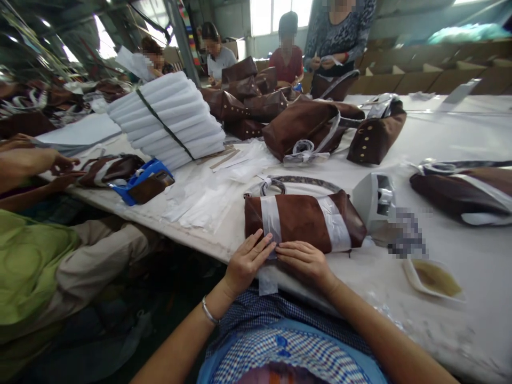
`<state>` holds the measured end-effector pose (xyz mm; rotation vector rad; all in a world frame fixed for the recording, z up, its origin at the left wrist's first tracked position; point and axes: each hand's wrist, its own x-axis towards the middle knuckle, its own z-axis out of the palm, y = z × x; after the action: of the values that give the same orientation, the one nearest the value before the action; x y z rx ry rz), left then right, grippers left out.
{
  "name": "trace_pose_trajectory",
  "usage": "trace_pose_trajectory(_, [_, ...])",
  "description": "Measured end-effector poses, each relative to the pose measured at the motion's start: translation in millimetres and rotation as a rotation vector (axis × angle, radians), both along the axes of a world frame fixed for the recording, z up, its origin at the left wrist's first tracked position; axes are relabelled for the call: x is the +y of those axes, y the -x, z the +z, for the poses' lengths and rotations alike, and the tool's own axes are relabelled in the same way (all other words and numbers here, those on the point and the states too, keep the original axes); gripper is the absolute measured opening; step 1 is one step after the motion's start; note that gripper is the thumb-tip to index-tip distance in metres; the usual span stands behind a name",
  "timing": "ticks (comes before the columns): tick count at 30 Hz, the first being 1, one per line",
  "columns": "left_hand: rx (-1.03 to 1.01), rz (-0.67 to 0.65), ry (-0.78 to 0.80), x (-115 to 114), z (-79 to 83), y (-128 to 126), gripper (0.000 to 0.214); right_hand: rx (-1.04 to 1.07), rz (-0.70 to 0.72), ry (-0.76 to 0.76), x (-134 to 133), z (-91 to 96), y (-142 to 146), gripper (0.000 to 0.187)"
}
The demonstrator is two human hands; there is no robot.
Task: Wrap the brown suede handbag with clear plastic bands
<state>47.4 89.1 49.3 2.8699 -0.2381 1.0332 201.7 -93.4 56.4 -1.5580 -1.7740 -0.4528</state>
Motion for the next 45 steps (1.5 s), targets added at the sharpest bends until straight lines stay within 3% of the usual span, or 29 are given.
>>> trace_pose_trajectory(4, [0.039, -0.043, -0.121, 4.7, 6.0, 9.3, 0.046, -0.013, -0.022, 0.012, 0.2, 1.8, 0.8, 0.022])
trace_pose_trajectory(10, [0.038, -0.110, 0.003, 13.0, -2.7, 5.9, 0.047, -0.068, -0.021, 0.151, -21.3, 7.8, 22.3, 0.031])
trace_pose_trajectory(13, [0.019, -0.115, 0.059, 13.3, -9.2, 4.7, 0.048, -0.066, -0.003, 0.260, -34.4, -1.4, 45.2, 0.048])
trace_pose_trajectory(16, [0.013, -0.111, 0.090, 12.2, -11.8, 4.8, 0.049, -0.058, -0.018, 0.334, -33.2, -16.0, 64.2, 0.053])
trace_pose_trajectory(22, [0.036, -0.137, 0.150, 14.8, -1.8, 2.0, 0.049, 0.019, -0.093, 0.219, -6.3, -23.4, 72.8, 0.039])
trace_pose_trajectory(29, [0.180, -0.159, 0.358, 22.4, 24.3, 0.9, 0.076, 0.057, -0.085, 0.118, -0.1, -26.5, 67.9, 0.024])
trace_pose_trajectory(32, [0.240, -0.175, 0.405, 25.5, 30.3, 2.0, 0.067, 0.087, -0.088, 0.105, -0.3, -28.2, 67.4, 0.023])
trace_pose_trajectory(38, [0.059, -0.267, 0.207, 27.9, 15.3, 0.5, 0.044, 0.092, -0.084, 0.101, -1.1, -25.2, 66.4, 0.023])
trace_pose_trajectory(45, [0.053, -0.212, 0.083, 22.0, 10.0, 3.5, 0.041, 0.065, -0.058, 0.062, -6.1, -25.7, 62.9, 0.022])
